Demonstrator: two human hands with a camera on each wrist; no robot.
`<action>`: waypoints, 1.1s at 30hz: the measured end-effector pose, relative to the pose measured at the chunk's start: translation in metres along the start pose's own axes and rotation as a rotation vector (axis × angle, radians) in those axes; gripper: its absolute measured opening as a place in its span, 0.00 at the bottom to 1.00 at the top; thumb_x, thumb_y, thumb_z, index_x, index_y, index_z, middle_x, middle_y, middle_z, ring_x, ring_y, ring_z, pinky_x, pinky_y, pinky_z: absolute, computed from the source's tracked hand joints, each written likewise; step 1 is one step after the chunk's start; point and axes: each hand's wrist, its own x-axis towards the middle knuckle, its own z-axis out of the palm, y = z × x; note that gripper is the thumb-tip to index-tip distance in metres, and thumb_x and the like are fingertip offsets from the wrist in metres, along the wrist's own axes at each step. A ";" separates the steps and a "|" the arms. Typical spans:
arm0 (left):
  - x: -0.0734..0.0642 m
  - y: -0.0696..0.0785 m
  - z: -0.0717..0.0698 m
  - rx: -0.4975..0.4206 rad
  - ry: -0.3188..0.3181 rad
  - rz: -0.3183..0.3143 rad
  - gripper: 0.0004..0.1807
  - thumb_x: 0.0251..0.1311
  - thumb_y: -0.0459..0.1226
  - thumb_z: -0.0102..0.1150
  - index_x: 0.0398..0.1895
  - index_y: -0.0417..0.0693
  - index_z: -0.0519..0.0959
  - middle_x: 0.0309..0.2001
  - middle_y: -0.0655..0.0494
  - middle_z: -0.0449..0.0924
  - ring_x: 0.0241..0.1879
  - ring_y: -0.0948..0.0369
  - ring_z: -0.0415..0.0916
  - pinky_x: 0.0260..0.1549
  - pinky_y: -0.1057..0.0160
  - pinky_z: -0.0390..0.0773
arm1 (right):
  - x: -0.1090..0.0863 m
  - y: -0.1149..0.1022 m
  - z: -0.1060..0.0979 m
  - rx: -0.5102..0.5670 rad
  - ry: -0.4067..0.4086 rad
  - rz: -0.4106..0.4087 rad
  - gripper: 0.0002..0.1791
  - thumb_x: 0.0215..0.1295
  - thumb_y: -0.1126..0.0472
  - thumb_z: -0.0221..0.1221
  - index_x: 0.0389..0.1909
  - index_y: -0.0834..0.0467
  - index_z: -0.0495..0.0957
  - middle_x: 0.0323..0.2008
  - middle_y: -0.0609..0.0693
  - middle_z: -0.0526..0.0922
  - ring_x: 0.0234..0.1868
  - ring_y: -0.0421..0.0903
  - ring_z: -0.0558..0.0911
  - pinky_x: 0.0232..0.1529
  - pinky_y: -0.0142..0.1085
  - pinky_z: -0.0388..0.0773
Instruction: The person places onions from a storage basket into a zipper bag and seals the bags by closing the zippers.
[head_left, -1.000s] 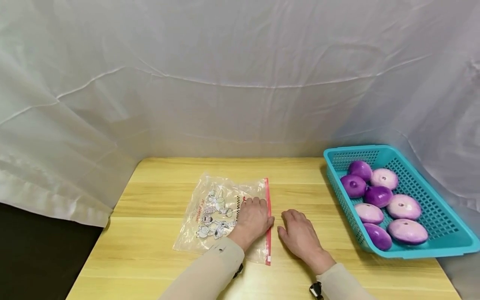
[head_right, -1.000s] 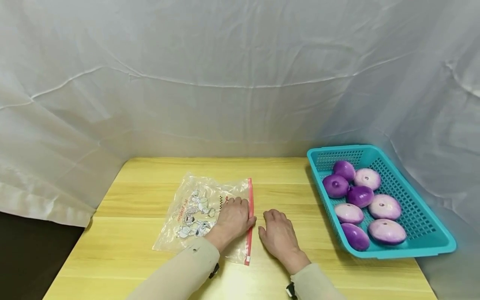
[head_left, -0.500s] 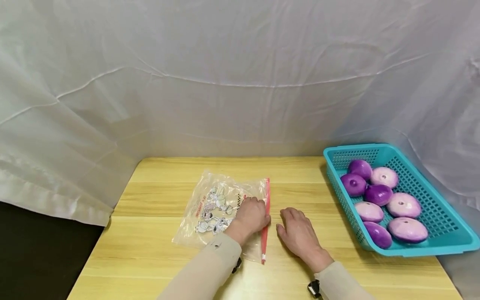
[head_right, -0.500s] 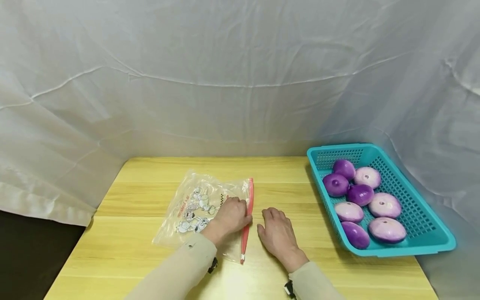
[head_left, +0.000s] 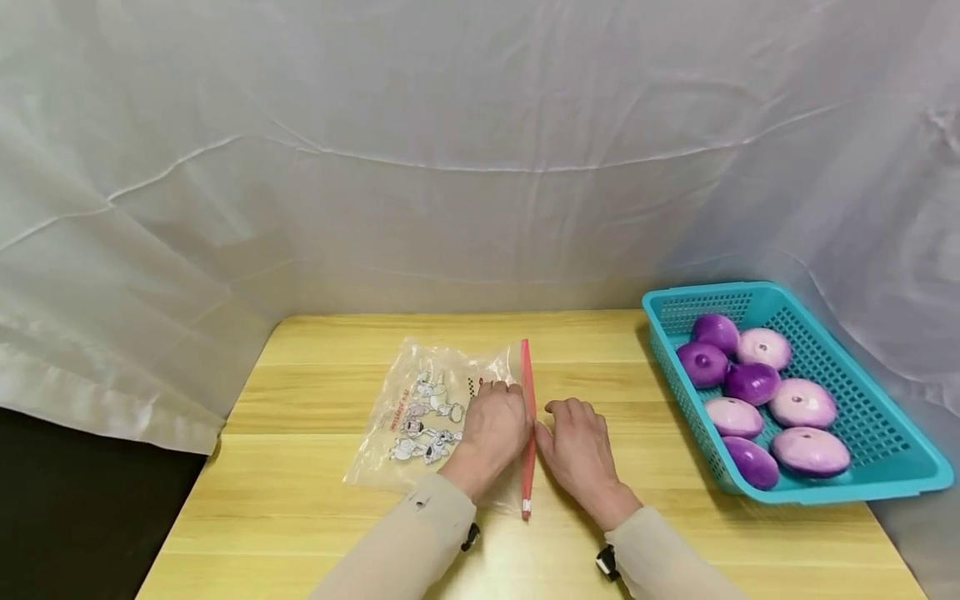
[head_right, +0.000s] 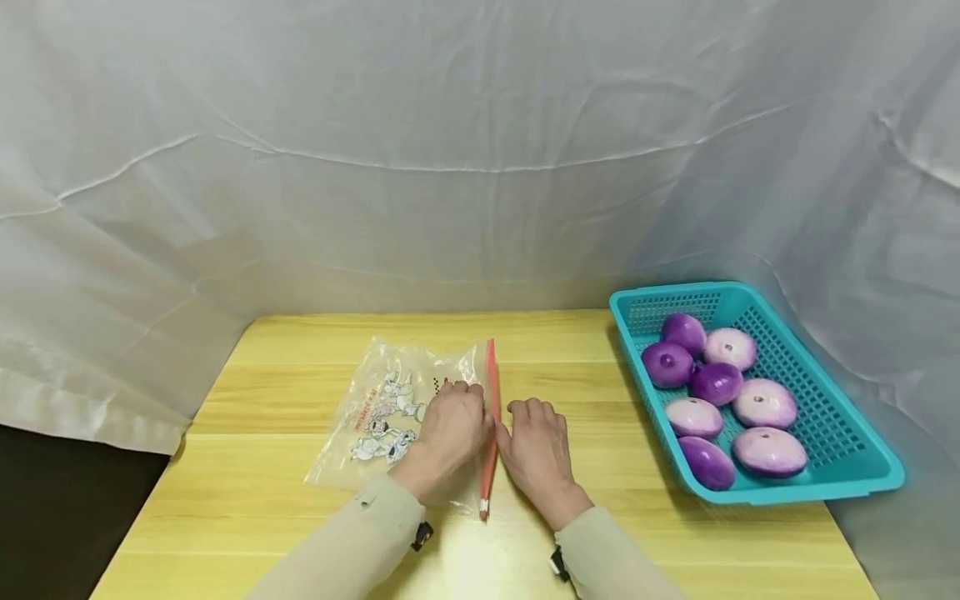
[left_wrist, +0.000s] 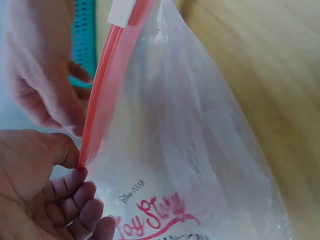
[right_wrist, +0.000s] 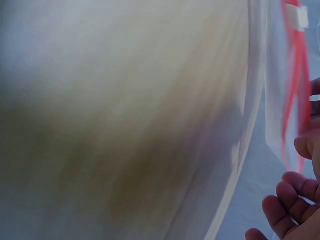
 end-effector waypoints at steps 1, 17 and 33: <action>-0.002 0.000 -0.005 0.002 0.009 -0.004 0.16 0.72 0.49 0.58 0.41 0.45 0.82 0.32 0.54 0.81 0.38 0.57 0.80 0.47 0.59 0.80 | 0.001 -0.001 0.000 0.004 0.001 0.019 0.16 0.67 0.55 0.69 0.46 0.64 0.82 0.39 0.57 0.82 0.44 0.58 0.81 0.48 0.54 0.75; -0.032 0.000 -0.094 -0.063 0.075 0.036 0.16 0.65 0.47 0.65 0.25 0.48 0.77 0.22 0.58 0.73 0.25 0.59 0.72 0.28 0.61 0.76 | 0.035 -0.016 -0.024 0.012 0.023 0.049 0.10 0.65 0.62 0.64 0.25 0.56 0.76 0.24 0.50 0.78 0.31 0.54 0.79 0.43 0.52 0.70; -0.022 -0.021 -0.123 0.105 -0.048 -0.048 0.11 0.67 0.42 0.63 0.29 0.48 0.79 0.27 0.55 0.76 0.35 0.53 0.78 0.42 0.49 0.79 | 0.043 -0.042 -0.061 0.002 -0.133 -0.108 0.13 0.61 0.63 0.63 0.20 0.51 0.72 0.20 0.42 0.72 0.27 0.44 0.73 0.40 0.47 0.70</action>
